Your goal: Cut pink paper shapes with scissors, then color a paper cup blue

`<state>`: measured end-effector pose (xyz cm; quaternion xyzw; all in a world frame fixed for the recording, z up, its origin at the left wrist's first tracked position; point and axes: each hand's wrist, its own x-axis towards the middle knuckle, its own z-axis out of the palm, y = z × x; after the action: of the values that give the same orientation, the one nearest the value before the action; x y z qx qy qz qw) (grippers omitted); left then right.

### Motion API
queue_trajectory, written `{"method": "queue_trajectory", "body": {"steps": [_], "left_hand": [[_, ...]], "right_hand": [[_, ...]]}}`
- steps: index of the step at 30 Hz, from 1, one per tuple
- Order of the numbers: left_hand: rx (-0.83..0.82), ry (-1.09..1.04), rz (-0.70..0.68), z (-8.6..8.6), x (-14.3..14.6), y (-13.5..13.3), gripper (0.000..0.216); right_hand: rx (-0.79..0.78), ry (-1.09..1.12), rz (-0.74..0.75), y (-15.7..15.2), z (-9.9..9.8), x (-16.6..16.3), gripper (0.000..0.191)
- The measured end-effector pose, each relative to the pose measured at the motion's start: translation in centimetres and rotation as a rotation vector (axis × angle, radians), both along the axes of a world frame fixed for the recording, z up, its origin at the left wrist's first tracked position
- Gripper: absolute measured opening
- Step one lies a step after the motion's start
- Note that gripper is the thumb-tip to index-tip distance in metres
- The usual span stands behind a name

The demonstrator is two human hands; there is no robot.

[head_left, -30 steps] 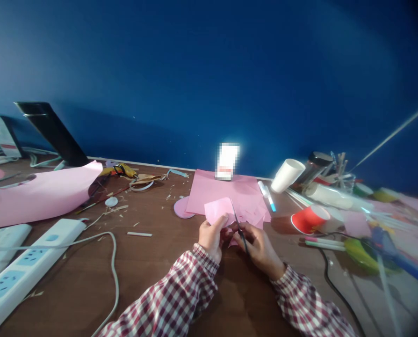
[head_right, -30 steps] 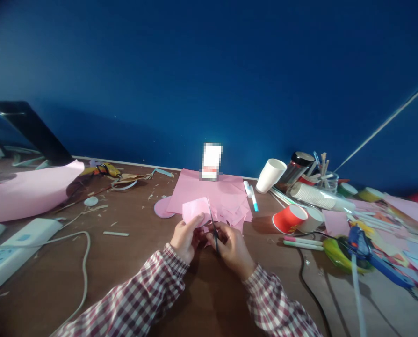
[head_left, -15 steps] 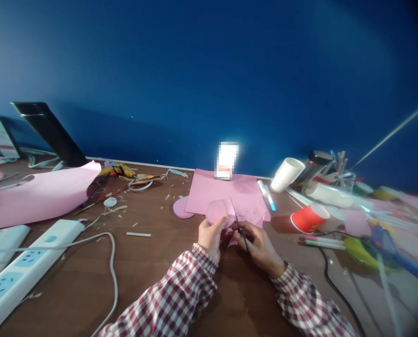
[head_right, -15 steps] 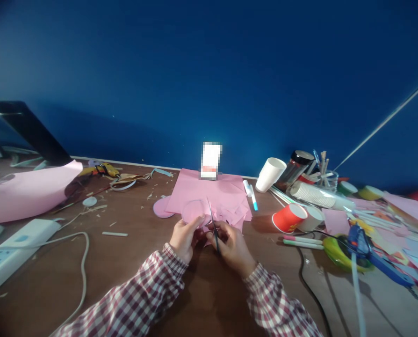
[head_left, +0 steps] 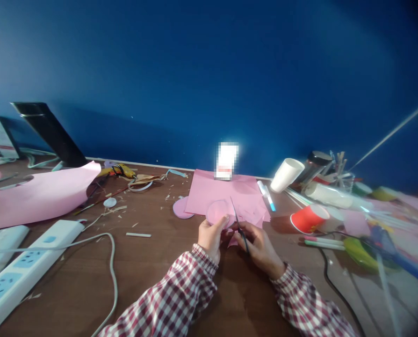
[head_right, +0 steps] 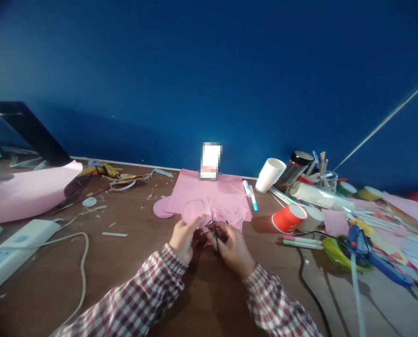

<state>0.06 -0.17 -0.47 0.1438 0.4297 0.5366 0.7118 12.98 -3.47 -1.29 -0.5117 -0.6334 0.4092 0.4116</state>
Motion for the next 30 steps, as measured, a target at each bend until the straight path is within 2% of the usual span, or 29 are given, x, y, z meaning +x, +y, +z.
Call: {"method": "queue_trajectory", "body": {"steps": [30], "left_hand": [[-0.007,-0.002,0.018,0.82,-0.12,-0.15,0.030]], "right_hand": [[0.001,-0.040,-0.011,0.01,-0.45,0.21,0.027]]}}
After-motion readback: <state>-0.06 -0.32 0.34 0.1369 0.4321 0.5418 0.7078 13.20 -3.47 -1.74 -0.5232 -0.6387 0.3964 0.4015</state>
